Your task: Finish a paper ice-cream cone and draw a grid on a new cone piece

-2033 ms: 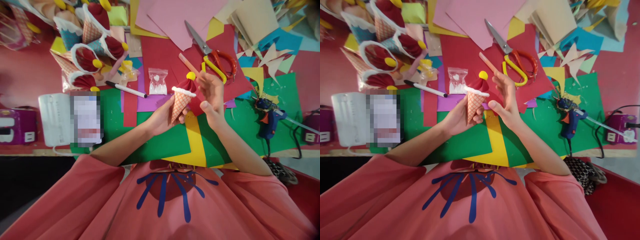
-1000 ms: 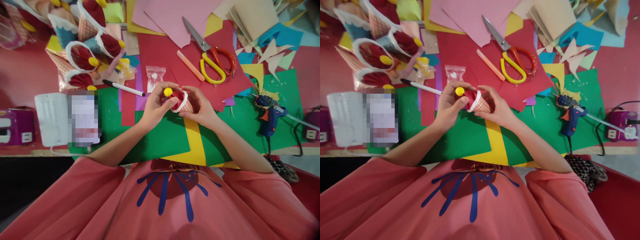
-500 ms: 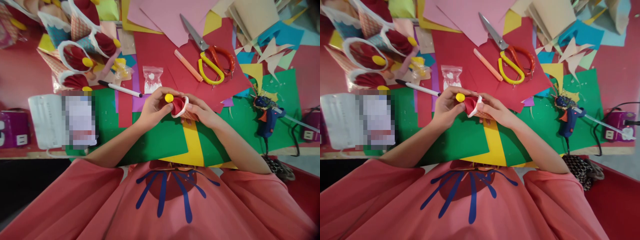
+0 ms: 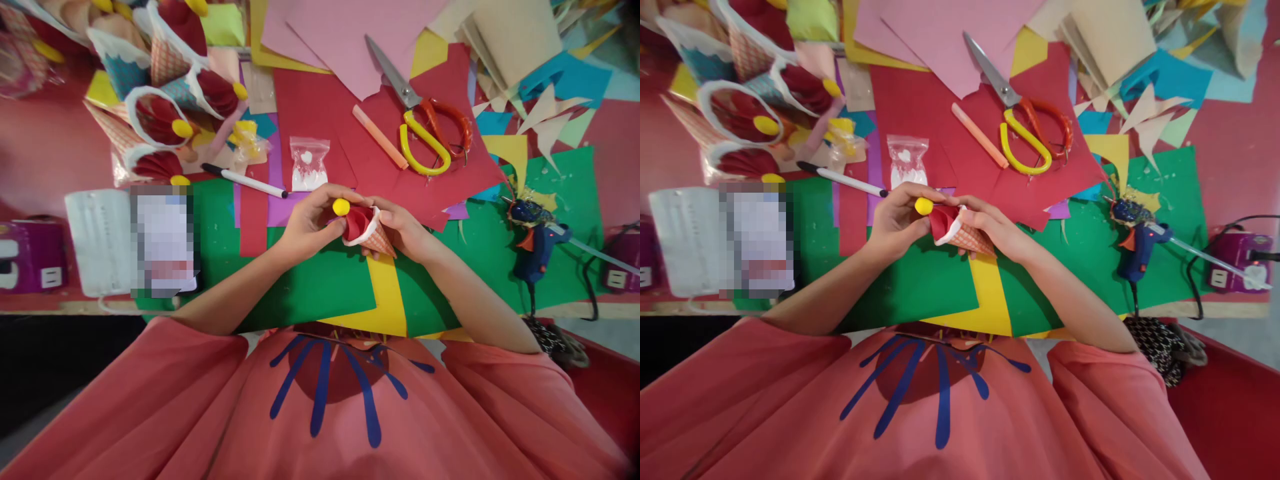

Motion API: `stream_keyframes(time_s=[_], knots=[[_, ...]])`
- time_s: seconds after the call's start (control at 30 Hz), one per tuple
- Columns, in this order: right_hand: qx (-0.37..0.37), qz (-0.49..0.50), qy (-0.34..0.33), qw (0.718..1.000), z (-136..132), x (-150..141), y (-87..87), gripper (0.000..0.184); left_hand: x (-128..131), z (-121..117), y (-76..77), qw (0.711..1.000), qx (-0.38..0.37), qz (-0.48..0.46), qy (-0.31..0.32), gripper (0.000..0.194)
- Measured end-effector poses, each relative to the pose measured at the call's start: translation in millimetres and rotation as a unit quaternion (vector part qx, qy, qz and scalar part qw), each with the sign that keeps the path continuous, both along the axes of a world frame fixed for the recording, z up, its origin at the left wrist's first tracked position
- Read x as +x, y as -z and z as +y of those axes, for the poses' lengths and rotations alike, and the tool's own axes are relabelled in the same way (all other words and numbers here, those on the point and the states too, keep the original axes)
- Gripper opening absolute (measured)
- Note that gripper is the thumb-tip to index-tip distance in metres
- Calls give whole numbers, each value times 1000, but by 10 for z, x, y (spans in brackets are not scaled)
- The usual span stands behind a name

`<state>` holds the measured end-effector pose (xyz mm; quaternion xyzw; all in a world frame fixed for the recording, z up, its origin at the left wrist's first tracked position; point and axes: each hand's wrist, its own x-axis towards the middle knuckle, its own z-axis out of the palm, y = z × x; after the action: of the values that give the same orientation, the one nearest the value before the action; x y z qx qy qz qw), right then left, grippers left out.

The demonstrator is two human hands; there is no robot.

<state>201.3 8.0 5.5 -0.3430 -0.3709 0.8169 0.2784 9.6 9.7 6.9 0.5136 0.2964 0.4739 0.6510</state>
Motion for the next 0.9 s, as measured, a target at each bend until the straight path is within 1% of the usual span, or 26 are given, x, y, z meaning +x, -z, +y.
stream_keyframes(time_s=[0.1, 0.17, 0.23, 0.3, 0.43, 0.53, 0.6, 0.7, 0.9], knots=[[-6, 10, -22, 1000, -2, -18, -3, 61, -17, 13, 57, 995, 89, 18, 27, 26], [-3, 21, -33, 999, -8, -30, -6, 60, -22, 11, 68, 991, 125, 31, 34, 25], [2, 22, -33, 999, -17, -37, -12, 57, -23, 7, 65, 988, 143, 42, 33, 25], [17, 15, -19, 1000, -26, -42, -25, 55, -22, 6, 65, 987, 152, 48, 23, 27], [74, -15, 28, 997, -42, -52, -49, 49, -22, 21, 90, 983, 161, 81, -24, 40], [100, -18, 30, 994, -41, -49, -19, 51, -21, 33, 110, 981, 158, 106, -34, 38], [91, -7, 17, 996, -33, -36, 17, 52, -19, 36, 112, 983, 154, 95, -29, 34], [54, 5, 16, 998, -24, -17, 43, 49, -16, 28, 104, 986, 149, 72, -16, 30], [29, 6, 24, 999, -32, -22, -17, 45, -21, 10, 94, 985, 155, 72, -6, 29]])
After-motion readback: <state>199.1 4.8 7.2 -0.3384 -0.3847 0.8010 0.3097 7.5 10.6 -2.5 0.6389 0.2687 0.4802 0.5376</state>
